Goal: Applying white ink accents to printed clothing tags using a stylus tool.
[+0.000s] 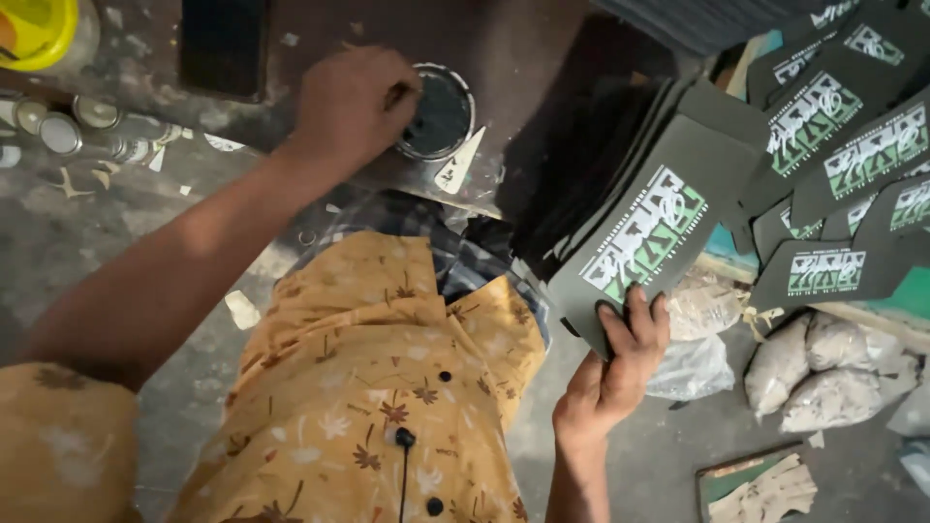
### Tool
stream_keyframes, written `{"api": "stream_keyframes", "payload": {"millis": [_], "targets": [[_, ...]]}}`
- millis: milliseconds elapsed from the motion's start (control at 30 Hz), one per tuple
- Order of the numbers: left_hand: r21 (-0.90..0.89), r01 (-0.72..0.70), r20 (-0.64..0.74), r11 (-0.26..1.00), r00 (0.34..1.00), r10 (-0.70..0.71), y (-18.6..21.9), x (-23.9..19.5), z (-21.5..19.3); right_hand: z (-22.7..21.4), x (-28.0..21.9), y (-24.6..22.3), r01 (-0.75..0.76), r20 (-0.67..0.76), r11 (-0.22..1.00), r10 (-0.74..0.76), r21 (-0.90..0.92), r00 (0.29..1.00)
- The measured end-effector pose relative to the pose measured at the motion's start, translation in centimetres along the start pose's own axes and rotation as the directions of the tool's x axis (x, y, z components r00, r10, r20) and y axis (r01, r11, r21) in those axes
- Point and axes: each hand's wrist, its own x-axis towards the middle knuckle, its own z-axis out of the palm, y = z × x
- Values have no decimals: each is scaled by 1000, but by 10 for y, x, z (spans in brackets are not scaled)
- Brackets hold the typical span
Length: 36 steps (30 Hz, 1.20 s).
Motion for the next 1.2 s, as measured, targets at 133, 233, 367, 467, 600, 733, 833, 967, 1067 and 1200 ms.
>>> {"api": "stream_keyframes", "payload": {"millis": [133, 233, 367, 467, 600, 733, 833, 967, 1067, 1200], "targets": [[55, -59, -10, 997, 998, 59, 3, 7, 5, 1, -2, 1, -24, -8, 997, 23, -80, 1000], [58, -75, 31, 995, 997, 73, 6, 3, 7, 1, -5, 2, -58, -11, 996, 57, -63, 998], [44, -94, 56, 995, 994, 91, 6, -1, 10, 2, -6, 5, -65, -30, 997, 65, -29, 997], [39, -117, 43, 992, 992, 116, 6, -1, 13, 3, -6, 3, -67, -36, 998, 66, -16, 997], [60, -126, 52, 990, 991, 123, 6, -2, 16, 5, -7, 7, -62, -51, 998, 61, -14, 997], [62, -117, 38, 991, 993, 115, 9, -3, 12, 2, -5, 4, -77, -51, 997, 76, -17, 996], [35, -108, 14, 994, 994, 108, 23, 3, -3, 0, 0, 0, -80, -47, 997, 79, -14, 996], [-67, -72, 10, 995, 997, 72, 36, 7, -20, 3, 3, -4, -131, -75, 987, 138, 94, 988], [-262, 1, 61, 965, 998, 16, 56, 12, -22, 2, 10, -5, -68, -58, 997, 70, 33, 996], [-461, 76, 154, 884, 988, -5, 125, 16, -30, 1, 6, -5, -50, 11, 988, 52, -148, 999]]}}
